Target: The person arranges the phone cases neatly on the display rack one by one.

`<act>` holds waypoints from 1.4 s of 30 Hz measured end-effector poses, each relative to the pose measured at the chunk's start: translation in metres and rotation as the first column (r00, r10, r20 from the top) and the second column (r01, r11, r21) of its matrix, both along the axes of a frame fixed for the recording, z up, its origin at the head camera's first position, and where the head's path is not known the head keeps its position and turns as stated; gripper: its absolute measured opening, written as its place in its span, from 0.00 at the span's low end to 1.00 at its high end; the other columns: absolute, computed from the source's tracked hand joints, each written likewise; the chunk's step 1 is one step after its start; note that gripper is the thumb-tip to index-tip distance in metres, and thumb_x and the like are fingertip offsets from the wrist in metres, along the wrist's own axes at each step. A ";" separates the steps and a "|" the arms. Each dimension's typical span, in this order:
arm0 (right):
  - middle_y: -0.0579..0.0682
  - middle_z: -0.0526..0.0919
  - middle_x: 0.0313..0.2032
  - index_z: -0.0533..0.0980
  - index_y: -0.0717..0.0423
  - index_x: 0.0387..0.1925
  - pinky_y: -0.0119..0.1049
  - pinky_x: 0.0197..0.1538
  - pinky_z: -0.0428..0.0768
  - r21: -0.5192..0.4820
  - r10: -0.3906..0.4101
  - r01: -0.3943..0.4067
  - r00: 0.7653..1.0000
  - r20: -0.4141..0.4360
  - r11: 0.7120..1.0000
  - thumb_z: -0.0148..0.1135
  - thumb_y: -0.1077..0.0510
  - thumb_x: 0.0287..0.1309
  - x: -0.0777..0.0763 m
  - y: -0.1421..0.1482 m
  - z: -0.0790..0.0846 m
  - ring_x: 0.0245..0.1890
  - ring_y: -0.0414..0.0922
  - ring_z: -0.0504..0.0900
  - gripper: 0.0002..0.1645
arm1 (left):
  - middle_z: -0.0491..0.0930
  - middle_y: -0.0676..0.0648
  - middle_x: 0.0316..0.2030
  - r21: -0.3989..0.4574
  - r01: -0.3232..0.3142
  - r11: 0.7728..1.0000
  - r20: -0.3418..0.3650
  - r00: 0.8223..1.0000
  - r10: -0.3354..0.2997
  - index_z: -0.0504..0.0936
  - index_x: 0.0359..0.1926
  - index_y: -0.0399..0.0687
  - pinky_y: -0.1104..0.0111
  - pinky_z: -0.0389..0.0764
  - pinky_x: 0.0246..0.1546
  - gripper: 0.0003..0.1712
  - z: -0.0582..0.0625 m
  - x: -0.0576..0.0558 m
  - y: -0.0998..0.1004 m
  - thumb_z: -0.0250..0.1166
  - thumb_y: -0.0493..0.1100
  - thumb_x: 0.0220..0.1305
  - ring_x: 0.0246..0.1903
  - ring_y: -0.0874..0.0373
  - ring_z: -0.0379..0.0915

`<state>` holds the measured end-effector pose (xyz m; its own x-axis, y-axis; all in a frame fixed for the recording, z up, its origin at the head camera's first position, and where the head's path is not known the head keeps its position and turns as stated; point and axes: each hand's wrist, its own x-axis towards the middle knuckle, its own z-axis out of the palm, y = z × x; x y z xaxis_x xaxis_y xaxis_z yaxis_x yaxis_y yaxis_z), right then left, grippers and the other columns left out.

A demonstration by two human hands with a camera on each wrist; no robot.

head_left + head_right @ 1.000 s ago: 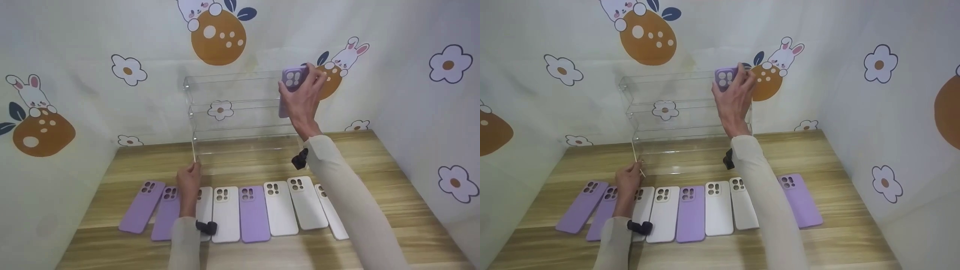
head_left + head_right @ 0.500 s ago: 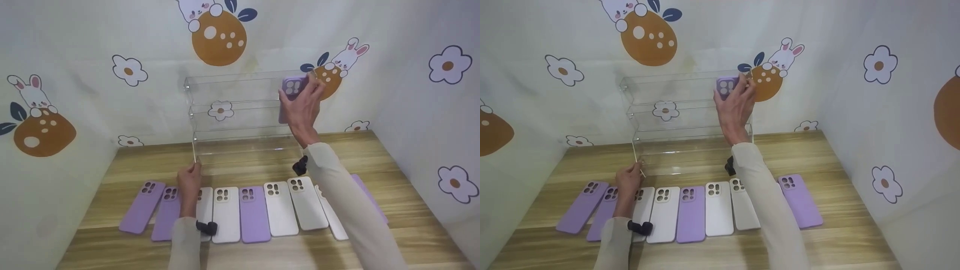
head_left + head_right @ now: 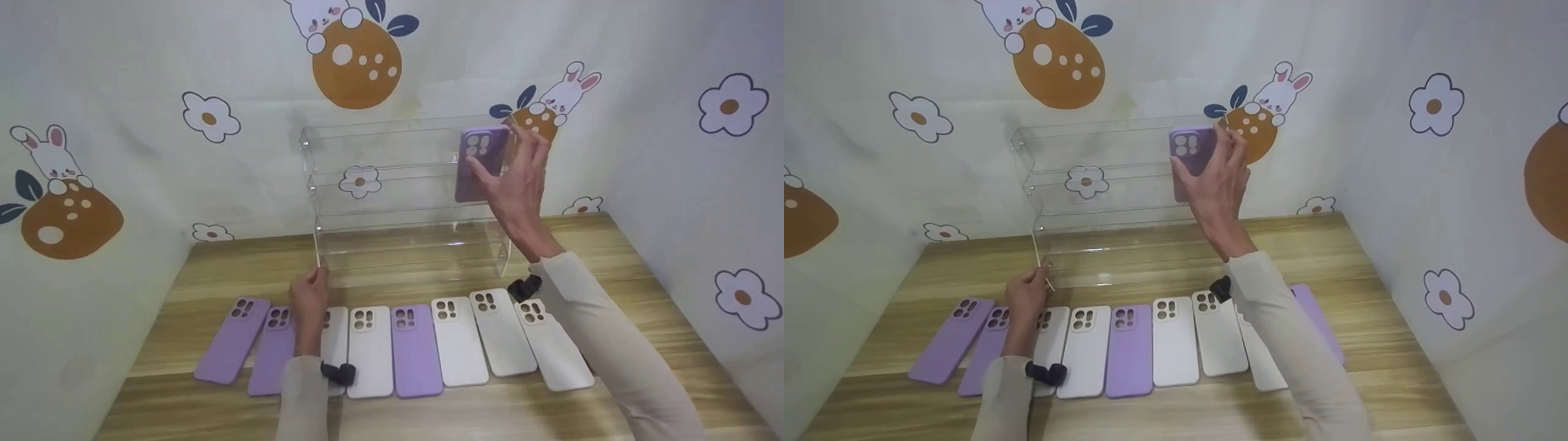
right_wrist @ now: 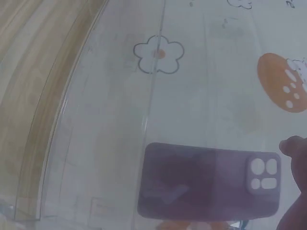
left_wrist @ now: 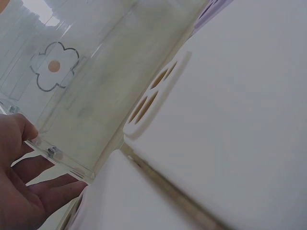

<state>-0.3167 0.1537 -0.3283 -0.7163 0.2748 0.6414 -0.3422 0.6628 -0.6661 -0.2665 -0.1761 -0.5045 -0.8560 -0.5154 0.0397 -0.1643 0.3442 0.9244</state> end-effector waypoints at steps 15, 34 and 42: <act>0.63 0.65 0.64 0.64 0.60 0.69 0.59 0.69 0.67 0.145 0.132 -0.154 0.979 0.155 0.977 0.74 0.50 0.54 0.037 0.051 -0.034 0.65 0.58 0.66 0.46 | 0.73 0.52 0.17 -0.005 -0.015 1.000 -0.033 0.999 0.014 0.89 0.36 0.37 0.72 0.66 0.17 0.17 0.000 0.000 0.001 0.63 0.48 0.67 0.17 0.62 0.62; 0.71 0.61 0.64 0.62 0.63 0.70 0.67 0.59 0.70 0.191 0.120 -0.208 0.913 0.390 0.959 0.70 0.49 0.59 0.074 0.130 -0.111 0.63 0.66 0.65 0.44 | 0.78 0.49 0.18 0.044 -0.034 0.998 0.005 0.999 0.033 0.89 0.41 0.39 0.72 0.65 0.17 0.17 0.007 -0.001 0.000 0.62 0.47 0.65 0.16 0.63 0.63; 0.77 0.58 0.64 0.59 0.66 0.71 0.73 0.62 0.63 0.205 0.161 -0.315 0.826 0.540 0.927 0.72 0.53 0.56 0.081 0.159 -0.136 0.63 0.73 0.63 0.48 | 0.77 0.49 0.16 0.088 -0.006 0.996 0.001 1.000 0.006 0.88 0.39 0.35 0.73 0.65 0.16 0.18 0.007 -0.001 -0.001 0.63 0.47 0.66 0.15 0.63 0.63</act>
